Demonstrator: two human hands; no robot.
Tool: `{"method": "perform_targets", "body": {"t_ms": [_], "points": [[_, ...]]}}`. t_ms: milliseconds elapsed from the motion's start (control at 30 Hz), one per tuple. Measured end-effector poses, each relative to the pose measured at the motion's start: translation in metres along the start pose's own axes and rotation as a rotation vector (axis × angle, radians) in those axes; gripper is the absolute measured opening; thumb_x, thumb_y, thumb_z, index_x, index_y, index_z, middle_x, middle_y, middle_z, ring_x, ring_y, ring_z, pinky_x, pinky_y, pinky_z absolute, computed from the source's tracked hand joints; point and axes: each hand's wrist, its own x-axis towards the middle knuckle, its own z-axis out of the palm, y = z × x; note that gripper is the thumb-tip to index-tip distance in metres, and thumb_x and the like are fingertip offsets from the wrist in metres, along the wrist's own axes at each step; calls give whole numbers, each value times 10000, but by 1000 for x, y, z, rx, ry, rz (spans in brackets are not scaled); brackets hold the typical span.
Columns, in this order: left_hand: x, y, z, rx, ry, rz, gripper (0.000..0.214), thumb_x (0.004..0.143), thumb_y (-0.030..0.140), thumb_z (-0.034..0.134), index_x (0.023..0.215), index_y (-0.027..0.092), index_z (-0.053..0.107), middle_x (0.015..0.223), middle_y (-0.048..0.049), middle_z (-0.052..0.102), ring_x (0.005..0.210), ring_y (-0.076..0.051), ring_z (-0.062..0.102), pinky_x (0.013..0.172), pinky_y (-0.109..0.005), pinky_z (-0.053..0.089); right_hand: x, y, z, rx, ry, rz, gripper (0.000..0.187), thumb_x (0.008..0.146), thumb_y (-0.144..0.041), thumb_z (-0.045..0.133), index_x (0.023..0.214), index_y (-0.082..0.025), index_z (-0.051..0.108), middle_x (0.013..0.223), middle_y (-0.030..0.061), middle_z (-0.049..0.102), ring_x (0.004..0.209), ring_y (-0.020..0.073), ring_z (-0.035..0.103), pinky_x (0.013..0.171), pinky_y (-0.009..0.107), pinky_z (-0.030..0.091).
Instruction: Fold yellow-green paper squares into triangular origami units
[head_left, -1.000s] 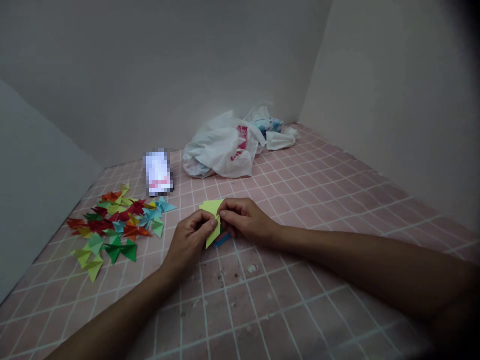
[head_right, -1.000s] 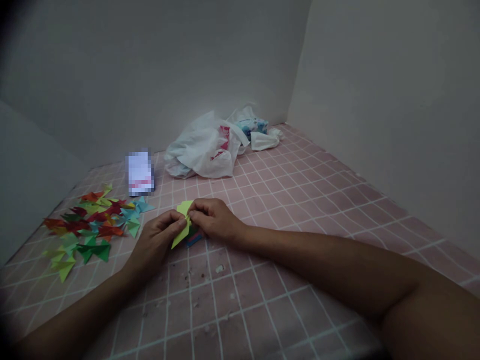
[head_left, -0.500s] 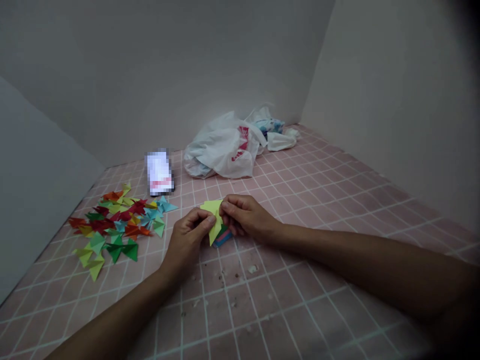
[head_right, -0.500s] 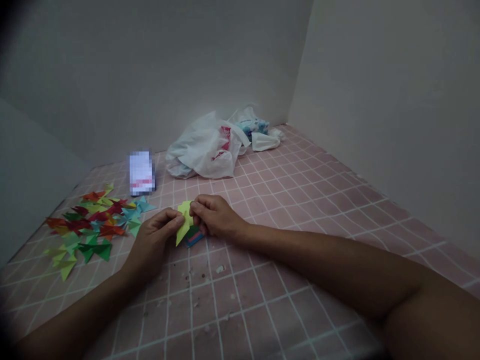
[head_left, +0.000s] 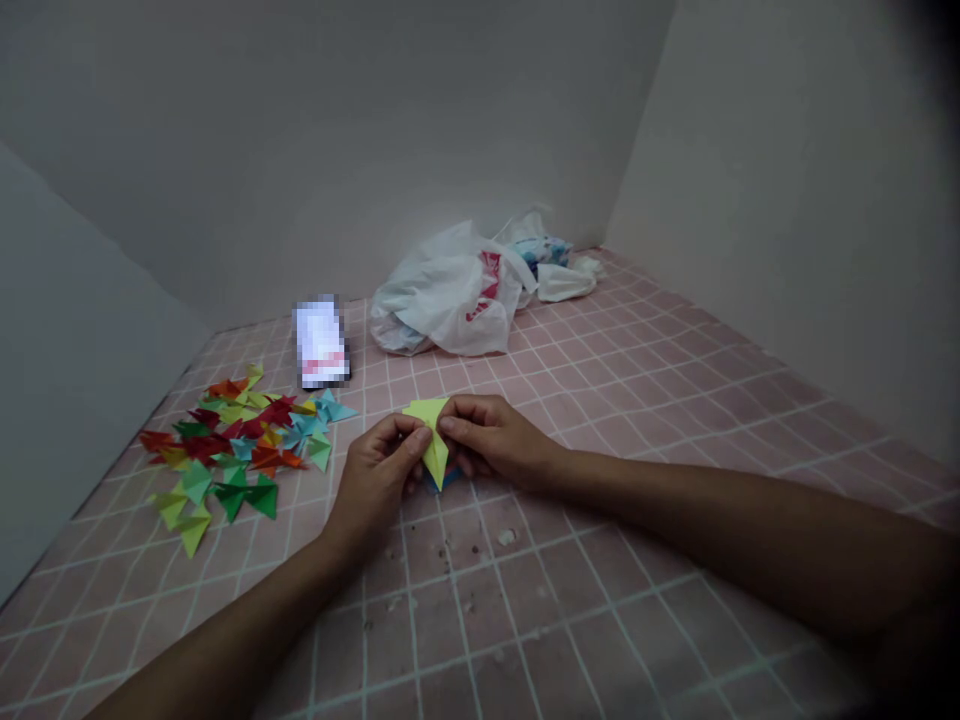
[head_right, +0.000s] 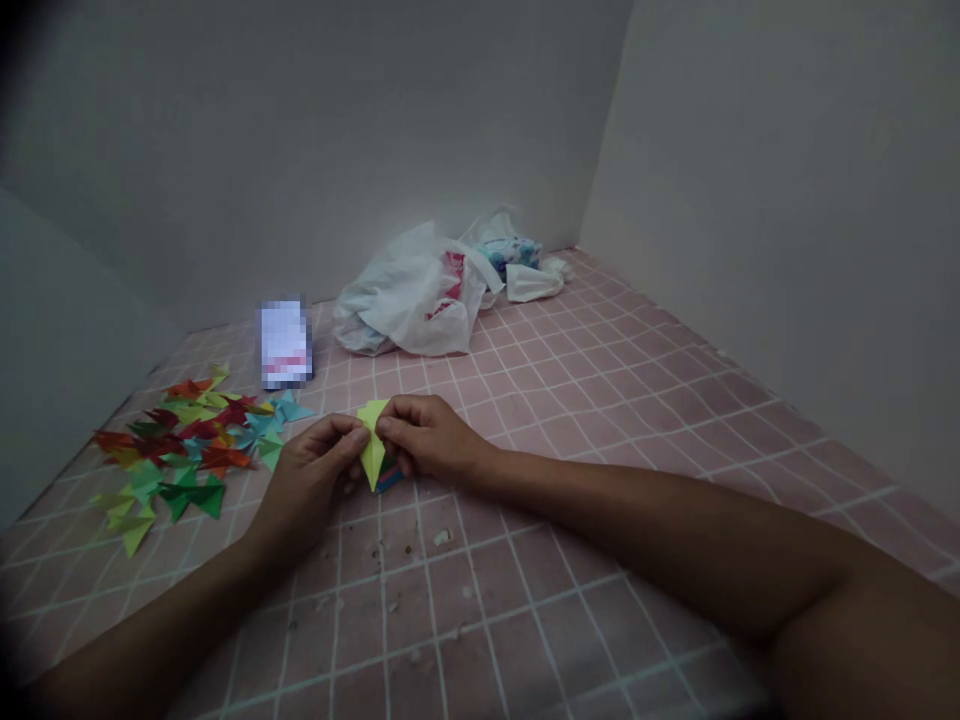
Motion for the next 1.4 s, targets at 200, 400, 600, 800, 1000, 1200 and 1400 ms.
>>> {"method": "perform_targets", "body": {"t_ms": [200,400,600,800,1000,1200,1400], "points": [[-1,1,4,-64,13,-13,209,805,354,722,816,173,617,513,55,573,449,-78,498,435,-167,404,2,1,-2,62,-47,8,168,904,-272,579,782,-160,553,489,-67,542,386,46,426,381,156,294],[-2,3,4,-56,-9,2,200,818,343,712,827,164,623,565,31,634,505,-94,578,519,-195,491,2,3,-3,95,-66,16,189,928,-279,563,783,-161,543,541,-44,583,407,49,454,374,153,292],[-3,5,4,-56,-17,15,190,815,334,707,818,165,619,548,34,634,491,-95,578,522,-198,486,2,1,-2,113,-71,15,164,928,-233,545,783,-156,547,548,-44,584,402,45,445,376,157,291],[-2,3,3,-54,-16,8,189,820,335,705,819,166,620,546,39,636,491,-90,576,526,-192,479,2,1,-2,66,-54,-7,165,913,-240,557,770,-157,548,556,-44,585,416,49,450,392,160,308],[-2,1,2,-60,-22,25,175,832,330,701,839,172,626,551,44,634,500,-91,579,537,-195,474,4,3,-2,8,-53,-32,164,912,-243,559,770,-162,548,566,-38,586,433,59,450,416,173,323],[-2,1,3,-41,-11,20,178,831,335,696,829,174,618,538,43,628,491,-97,577,532,-204,472,3,6,-3,-84,-36,-47,164,912,-262,562,788,-155,561,658,-12,622,498,68,507,458,188,378],[-3,2,3,-15,-7,18,178,834,335,690,817,176,612,543,41,626,496,-97,574,541,-207,470,2,4,-2,-174,-10,-65,183,914,-274,556,773,-158,560,624,-21,593,490,71,493,467,195,377]]}}
